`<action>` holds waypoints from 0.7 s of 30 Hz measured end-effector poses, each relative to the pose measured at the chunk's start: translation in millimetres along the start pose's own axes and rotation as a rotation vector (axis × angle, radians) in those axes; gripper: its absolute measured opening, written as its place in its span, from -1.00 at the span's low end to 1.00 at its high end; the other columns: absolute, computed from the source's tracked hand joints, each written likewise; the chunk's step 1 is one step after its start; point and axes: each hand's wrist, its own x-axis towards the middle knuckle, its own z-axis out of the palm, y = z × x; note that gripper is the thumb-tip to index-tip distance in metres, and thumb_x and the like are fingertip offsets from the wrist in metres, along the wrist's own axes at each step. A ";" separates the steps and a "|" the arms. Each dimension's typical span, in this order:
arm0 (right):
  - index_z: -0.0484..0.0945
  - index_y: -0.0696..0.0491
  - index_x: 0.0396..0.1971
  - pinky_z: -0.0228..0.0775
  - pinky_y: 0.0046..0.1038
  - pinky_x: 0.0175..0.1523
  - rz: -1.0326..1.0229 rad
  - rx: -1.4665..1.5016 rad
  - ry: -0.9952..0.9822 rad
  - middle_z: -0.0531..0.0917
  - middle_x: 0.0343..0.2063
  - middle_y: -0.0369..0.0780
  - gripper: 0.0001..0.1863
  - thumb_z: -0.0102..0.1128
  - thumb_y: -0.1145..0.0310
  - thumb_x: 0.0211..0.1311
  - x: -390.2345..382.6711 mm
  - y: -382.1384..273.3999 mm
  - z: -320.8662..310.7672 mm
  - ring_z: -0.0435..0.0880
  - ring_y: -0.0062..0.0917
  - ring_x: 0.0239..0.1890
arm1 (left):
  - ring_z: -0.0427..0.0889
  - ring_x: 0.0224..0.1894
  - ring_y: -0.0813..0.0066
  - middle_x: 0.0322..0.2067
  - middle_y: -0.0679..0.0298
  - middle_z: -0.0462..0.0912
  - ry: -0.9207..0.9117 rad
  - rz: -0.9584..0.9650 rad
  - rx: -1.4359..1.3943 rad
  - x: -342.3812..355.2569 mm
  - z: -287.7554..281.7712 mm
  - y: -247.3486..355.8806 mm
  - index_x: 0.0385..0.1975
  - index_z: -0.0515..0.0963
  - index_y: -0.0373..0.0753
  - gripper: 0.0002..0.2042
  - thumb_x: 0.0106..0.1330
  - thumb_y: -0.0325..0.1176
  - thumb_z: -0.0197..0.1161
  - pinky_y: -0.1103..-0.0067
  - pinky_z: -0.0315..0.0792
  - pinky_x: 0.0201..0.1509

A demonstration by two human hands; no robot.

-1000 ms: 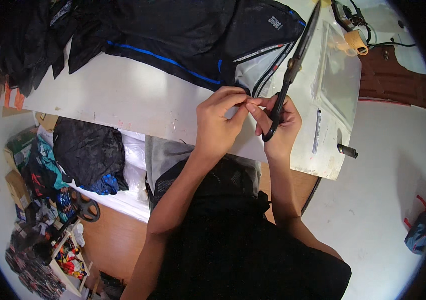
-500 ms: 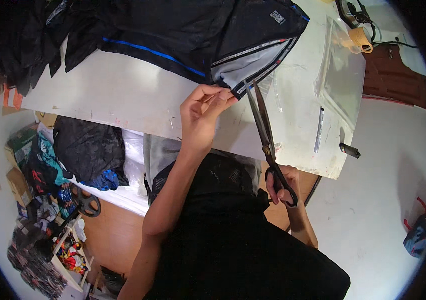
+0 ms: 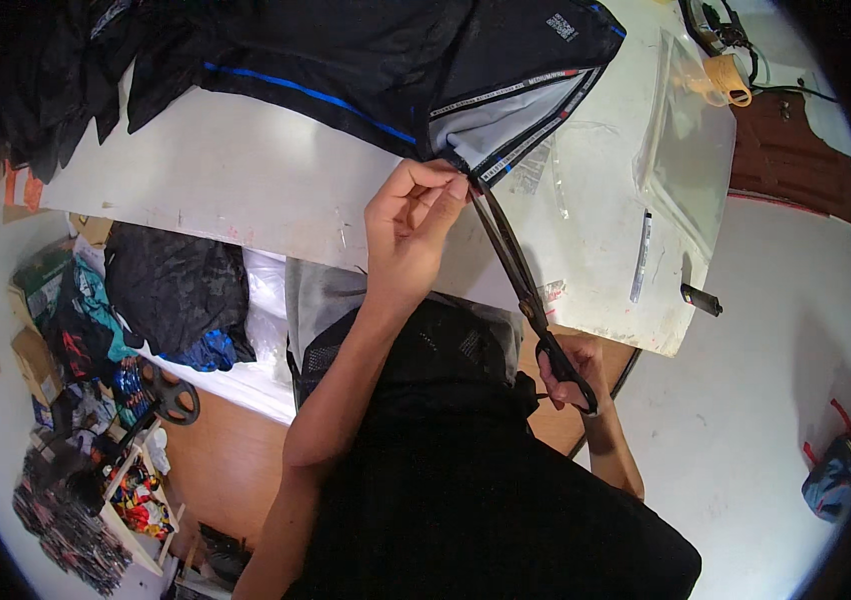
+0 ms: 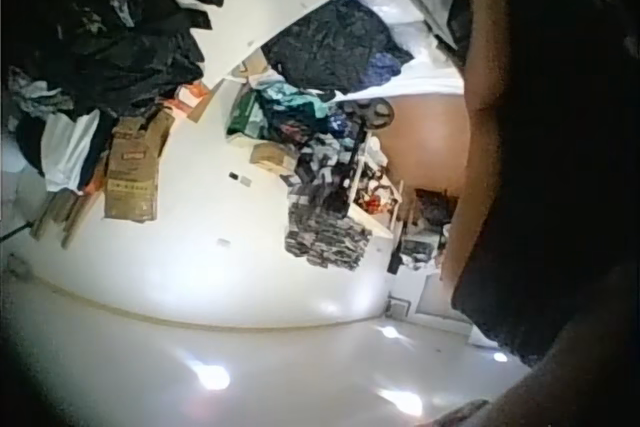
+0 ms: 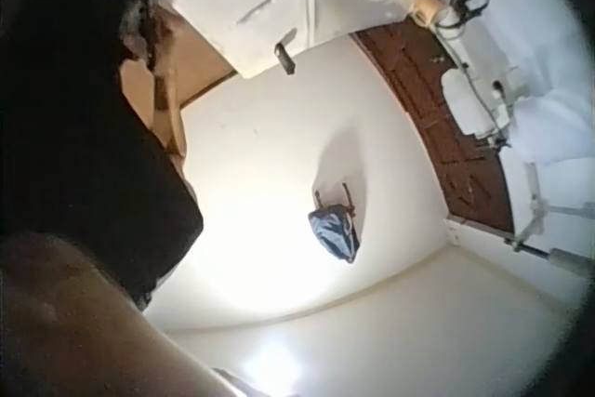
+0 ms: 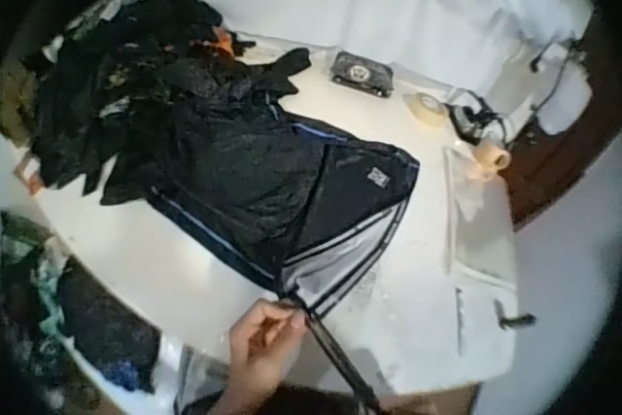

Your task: Cutting and trimming elastic tape from black sportswear fabric using large tailoring scissors.

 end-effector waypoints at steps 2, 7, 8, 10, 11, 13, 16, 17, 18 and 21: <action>0.44 0.17 -0.62 0.17 -0.72 -0.76 -0.005 0.009 -0.001 0.42 -0.77 -0.36 -0.55 0.50 0.16 -0.22 -1.4 1.9 -1.3 0.38 -0.76 -0.81 | 0.52 -0.24 0.62 -0.28 0.23 0.52 -0.008 0.041 0.060 -0.6 -0.1 1.3 -0.39 0.41 -0.38 -0.96 0.24 -0.61 0.12 0.73 0.37 -0.14; 0.43 0.19 -0.63 0.17 -0.72 -0.77 -0.005 0.026 -0.014 0.43 -0.77 -0.35 -0.55 0.51 0.17 -0.23 -1.5 2.5 -3.7 0.40 -0.74 -0.82 | 0.48 -0.26 0.71 -0.27 0.25 0.51 0.015 0.055 0.118 -4.5 3.4 4.0 -0.40 0.39 -0.37 -0.94 0.23 -0.63 0.13 0.78 0.33 -0.17; 0.43 0.19 -0.64 0.16 -0.71 -0.78 -0.042 0.047 0.002 0.42 -0.78 -0.35 -0.57 0.50 0.20 -0.22 -1.3 2.9 -2.1 0.39 -0.74 -0.83 | 0.47 -0.28 0.74 -0.27 0.26 0.50 0.004 0.064 0.160 -4.9 2.9 3.5 -0.40 0.38 -0.37 -0.93 0.23 -0.64 0.13 0.80 0.31 -0.20; 0.42 0.19 -0.65 0.15 -0.71 -0.78 -0.076 0.066 0.020 0.41 -0.78 -0.35 -0.58 0.49 0.23 -0.20 -1.1 2.4 -1.9 0.38 -0.74 -0.84 | 0.45 -0.30 0.75 -0.27 0.26 0.50 -0.008 0.073 0.192 -5.7 2.7 3.5 -0.40 0.38 -0.37 -0.93 0.23 -0.63 0.13 0.81 0.30 -0.22; 0.41 0.18 -0.66 0.13 -0.70 -0.79 -0.093 0.055 -0.007 0.40 -0.79 -0.35 -0.61 0.48 0.26 -0.19 0.1 0.9 -3.4 0.37 -0.74 -0.84 | 0.43 -0.33 0.77 -0.27 0.26 0.50 -0.023 0.083 0.227 -6.0 2.6 3.4 -0.39 0.38 -0.37 -0.93 0.23 -0.63 0.13 0.82 0.28 -0.25; 0.40 0.17 -0.67 0.11 -0.70 -0.80 -0.110 0.044 -0.038 0.40 -0.80 -0.35 -0.63 0.47 0.30 -0.17 0.8 -2.3 -3.0 0.35 -0.75 -0.85 | 0.42 -0.33 0.77 -0.27 0.25 0.50 -0.030 0.093 0.222 -6.6 0.9 2.6 -0.39 0.37 -0.37 -0.93 0.22 -0.64 0.12 0.82 0.27 -0.27; 0.39 0.15 -0.69 0.08 -0.69 -0.81 -0.037 0.018 0.014 0.38 -0.81 -0.36 -0.66 0.45 0.37 -0.16 0.3 -6.2 -0.6 0.33 -0.75 -0.86 | 0.41 -0.34 0.77 -0.26 0.25 0.50 -0.039 0.110 0.212 -6.2 0.4 1.6 -0.38 0.37 -0.38 -0.93 0.22 -0.66 0.11 0.82 0.26 -0.30; 0.38 0.15 -0.70 0.07 -0.70 -0.81 -0.017 0.040 0.018 0.38 -0.81 -0.36 -0.67 0.44 0.38 -0.15 0.2 -6.2 -0.1 0.32 -0.76 -0.87 | 0.41 -0.34 0.77 -0.27 0.24 0.50 -0.039 0.117 0.208 -6.1 0.5 1.3 -0.38 0.36 -0.38 -0.92 0.22 -0.66 0.10 0.82 0.26 -0.30; 0.38 0.14 -0.71 0.07 -0.71 -0.81 0.004 0.062 0.021 0.38 -0.82 -0.36 -0.67 0.44 0.40 -0.15 0.1 -6.2 0.2 0.31 -0.76 -0.88 | 0.41 -0.34 0.77 -0.27 0.24 0.50 -0.038 0.117 0.207 -6.1 0.6 1.3 -0.38 0.36 -0.38 -0.92 0.22 -0.66 0.10 0.82 0.26 -0.30; 0.38 0.14 -0.71 0.05 -0.71 -0.82 -0.013 -0.022 0.018 0.38 -0.82 -0.37 -0.70 0.41 0.45 -0.13 0.4 -7.5 -0.6 0.31 -0.76 -0.89 | 0.42 -0.32 0.75 -0.26 0.24 0.50 -0.032 0.110 0.213 -6.1 0.8 1.4 -0.39 0.35 -0.39 -0.92 0.22 -0.67 0.10 0.82 0.27 -0.28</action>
